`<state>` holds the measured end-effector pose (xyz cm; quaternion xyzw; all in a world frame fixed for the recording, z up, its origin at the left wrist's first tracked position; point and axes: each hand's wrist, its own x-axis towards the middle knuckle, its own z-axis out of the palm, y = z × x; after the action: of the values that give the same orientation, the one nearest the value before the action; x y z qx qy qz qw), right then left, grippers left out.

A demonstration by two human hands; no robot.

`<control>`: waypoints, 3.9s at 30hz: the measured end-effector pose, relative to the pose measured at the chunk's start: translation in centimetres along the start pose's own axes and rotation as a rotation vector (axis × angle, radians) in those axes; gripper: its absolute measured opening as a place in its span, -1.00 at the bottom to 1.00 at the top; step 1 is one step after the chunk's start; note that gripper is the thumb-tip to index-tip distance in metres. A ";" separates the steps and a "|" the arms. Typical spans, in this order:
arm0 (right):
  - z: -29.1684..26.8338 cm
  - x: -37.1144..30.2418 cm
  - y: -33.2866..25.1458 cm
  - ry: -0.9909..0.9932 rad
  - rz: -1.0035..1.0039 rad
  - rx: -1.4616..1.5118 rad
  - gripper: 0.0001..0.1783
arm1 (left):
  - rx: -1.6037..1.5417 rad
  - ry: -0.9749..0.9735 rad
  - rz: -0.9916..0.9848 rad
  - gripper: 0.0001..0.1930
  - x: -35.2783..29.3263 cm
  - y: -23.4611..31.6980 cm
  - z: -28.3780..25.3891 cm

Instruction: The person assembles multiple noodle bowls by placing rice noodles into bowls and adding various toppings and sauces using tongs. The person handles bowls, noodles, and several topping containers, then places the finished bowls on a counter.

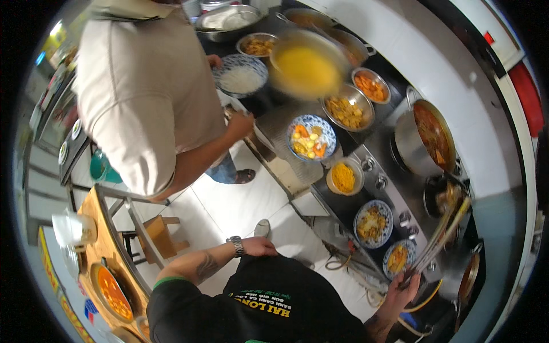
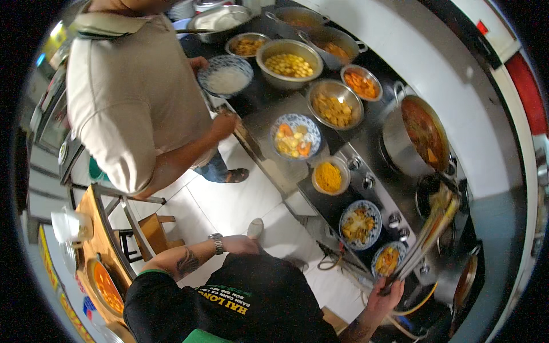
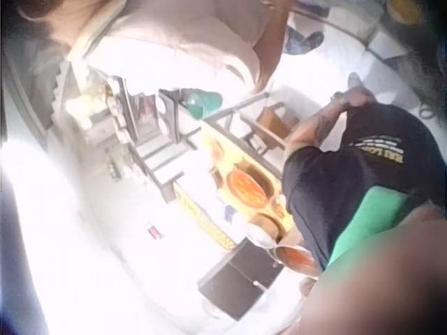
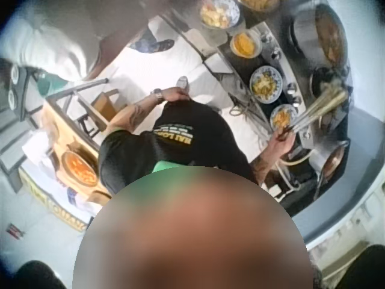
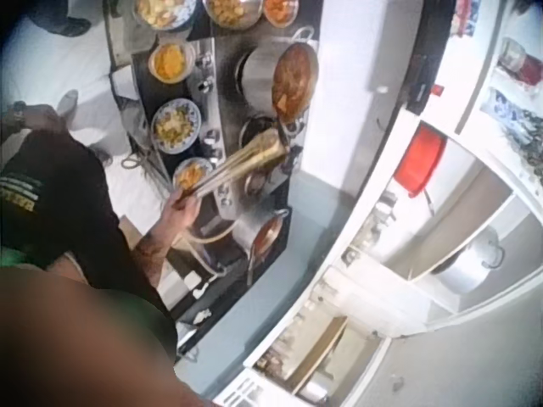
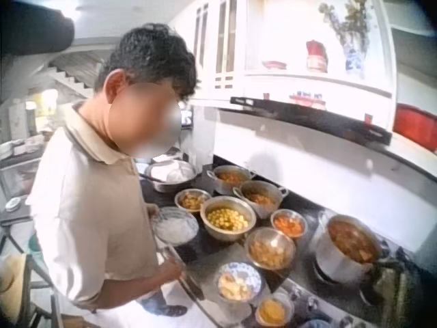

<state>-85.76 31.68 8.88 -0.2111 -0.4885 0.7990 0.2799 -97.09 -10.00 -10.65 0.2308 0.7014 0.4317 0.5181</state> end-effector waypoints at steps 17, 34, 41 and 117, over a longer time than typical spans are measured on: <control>-2.5 -0.8 -1.2 0.013 -0.016 -0.574 -0.48 | -0.647 0.912 -0.873 -0.55 -6.6 -22.3 1.0; -4.5 3.0 -0.2 -0.056 0.002 -0.546 -0.44 | -0.483 0.852 -0.781 -0.54 -6.4 -16.0 5.6; 1.2 5.3 4.7 -0.191 0.050 -0.371 -0.46 | -0.231 1.012 -0.662 -0.48 -5.7 -17.5 4.4; 53.2 19.0 25.9 -0.061 -0.039 -0.562 -0.46 | -0.692 -0.065 -0.763 -0.61 -1.4 -15.8 -53.2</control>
<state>-138.85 -0.63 7.41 -0.2469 -0.7031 0.6326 0.2109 -143.91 -38.85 -18.43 -0.2132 0.5355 0.4111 0.7063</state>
